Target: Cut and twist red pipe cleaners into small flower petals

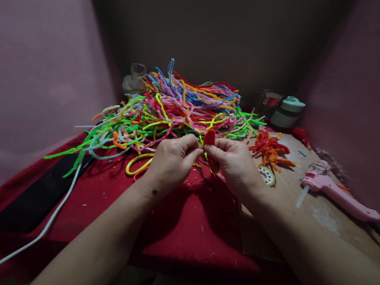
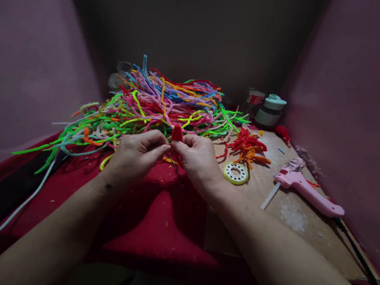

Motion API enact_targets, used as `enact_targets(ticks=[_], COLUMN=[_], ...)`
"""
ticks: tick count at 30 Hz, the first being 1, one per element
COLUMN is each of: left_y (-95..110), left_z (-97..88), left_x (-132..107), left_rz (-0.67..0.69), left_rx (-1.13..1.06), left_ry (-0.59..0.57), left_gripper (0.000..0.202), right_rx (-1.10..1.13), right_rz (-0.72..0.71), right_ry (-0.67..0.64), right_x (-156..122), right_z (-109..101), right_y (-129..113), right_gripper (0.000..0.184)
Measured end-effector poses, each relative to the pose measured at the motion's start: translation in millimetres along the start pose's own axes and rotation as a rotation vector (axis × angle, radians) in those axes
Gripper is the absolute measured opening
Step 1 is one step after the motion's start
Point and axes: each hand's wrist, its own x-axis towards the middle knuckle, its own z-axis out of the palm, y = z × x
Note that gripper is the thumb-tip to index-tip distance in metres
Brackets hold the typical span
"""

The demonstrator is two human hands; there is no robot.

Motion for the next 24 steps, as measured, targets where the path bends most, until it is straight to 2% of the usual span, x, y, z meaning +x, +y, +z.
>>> enact_targets(ticks=[2, 5, 7, 11, 12, 14, 18, 21, 24], left_y=[-3, -6, -5, -2, -3, -5, -11, -9, -5], left_z=[3.4, 6.7, 6.5, 1.8, 0.8, 0.4, 5.0, 7.4, 7.8], left_x=[-3, -4, -3, 4, 5, 6, 4, 3, 3], left_rz=[0.145, 0.176, 0.088, -0.233, -0.307, -0.419, -0.476, -0.472, -0.523], left_rx=[0.182, 0.190, 0.035, -0.520, -0.648, -0.843, -1.015, -0.989, -0.931], left_ry=[0.085, 0.111, 0.124, 0.137, 0.121, 0.018, -0.295, -0.336, -0.365], left_gripper=[0.015, 0.015, 0.013, 0.012, 0.013, 0.013, 0.019, 0.016, 0.012], right_rx=[-0.028, 0.008, 0.070, 0.270, 0.310, 0.358, 0.392, 0.361, 0.289], right_rz=[0.009, 0.031, 0.047, 0.094, 0.092, 0.083, 0.092, 0.085, 0.043], right_ry=[0.004, -0.007, -0.011, -0.051, -0.048, -0.016, 0.031, 0.020, 0.020], right_x=[0, 0, 1, 6, 7, 9, 6, 2, 0], right_z=[-1, -1, -1, -2, -2, -3, -1, 2, 3], right_y=[1, 2, 3, 5, 5, 5, 2, 2, 4], right_gripper=[0.024, 0.024, 0.023, 0.021, 0.020, 0.021, 0.024, 0.022, 0.015])
